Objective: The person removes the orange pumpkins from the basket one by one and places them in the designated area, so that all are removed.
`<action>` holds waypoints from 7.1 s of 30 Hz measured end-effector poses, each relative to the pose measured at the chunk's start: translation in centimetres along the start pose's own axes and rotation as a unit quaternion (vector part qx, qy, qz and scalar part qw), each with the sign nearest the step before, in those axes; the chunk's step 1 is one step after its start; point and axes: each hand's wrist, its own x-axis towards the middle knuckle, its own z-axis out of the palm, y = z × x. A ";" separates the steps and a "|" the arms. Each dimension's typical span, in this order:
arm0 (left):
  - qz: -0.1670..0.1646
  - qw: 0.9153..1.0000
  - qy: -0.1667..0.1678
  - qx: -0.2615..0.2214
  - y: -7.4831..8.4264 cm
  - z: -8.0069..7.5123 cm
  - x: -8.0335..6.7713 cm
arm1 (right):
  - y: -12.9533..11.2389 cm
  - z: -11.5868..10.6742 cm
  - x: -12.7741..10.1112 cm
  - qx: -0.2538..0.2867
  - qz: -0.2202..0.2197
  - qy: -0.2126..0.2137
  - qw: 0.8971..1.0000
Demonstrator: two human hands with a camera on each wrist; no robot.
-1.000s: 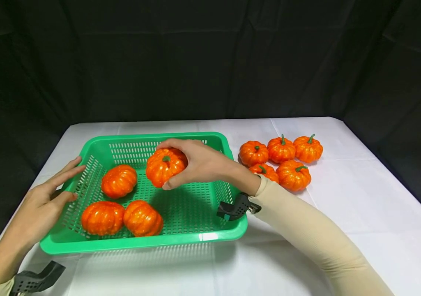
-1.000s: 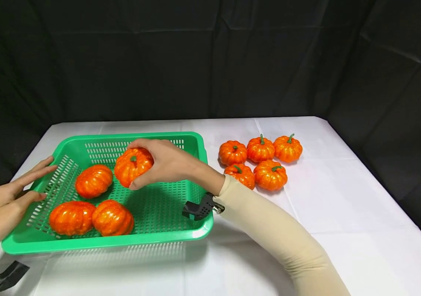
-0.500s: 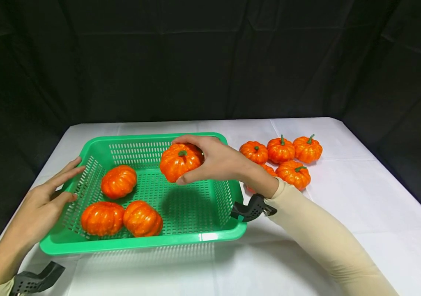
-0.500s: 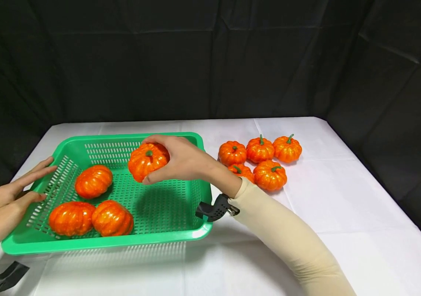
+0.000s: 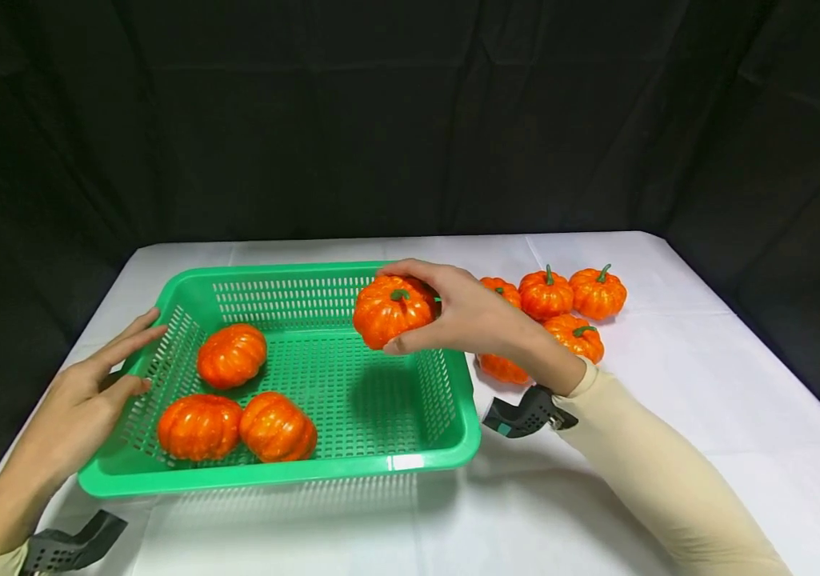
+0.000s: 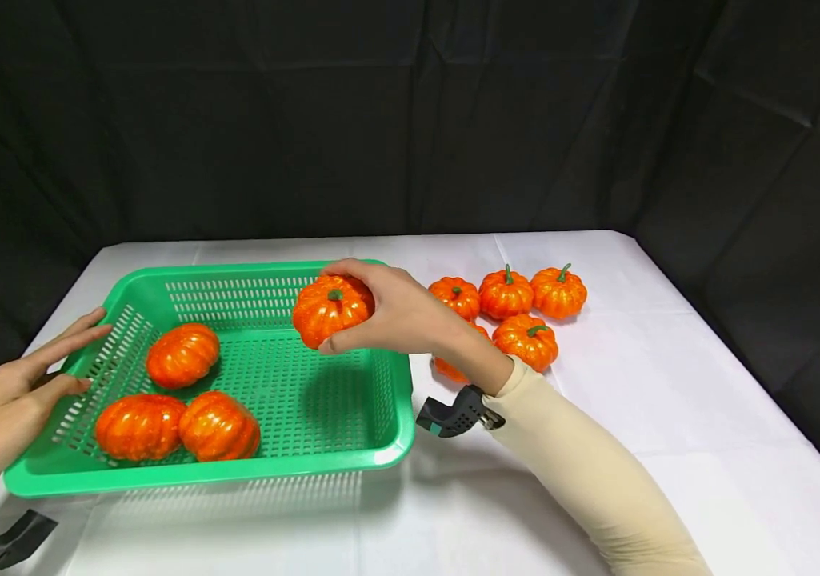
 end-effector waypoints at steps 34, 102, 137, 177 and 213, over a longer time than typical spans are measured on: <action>0.012 1.000 0.005 -0.001 -0.4 -0.1 -0.2 | 5.1 -7.5 -7.7 0.018 0.140 0.090 0.986; 0.001 1.000 -0.003 0.000 -0.2 0.1 0.0 | 16.4 -14.3 -14.8 -0.053 0.289 0.149 0.944; -0.003 1.000 -0.005 0.005 -0.1 -0.1 0.0 | 14.7 -13.7 -14.2 -0.184 0.277 0.103 0.937; 0.006 1.000 0.003 0.010 0.1 -0.1 -0.1 | -6.6 6.3 4.3 -0.197 -0.194 -0.189 0.942; 0.005 1.000 0.005 0.011 0.1 0.1 -0.1 | -2.7 11.0 6.5 -0.134 -0.087 -0.347 0.924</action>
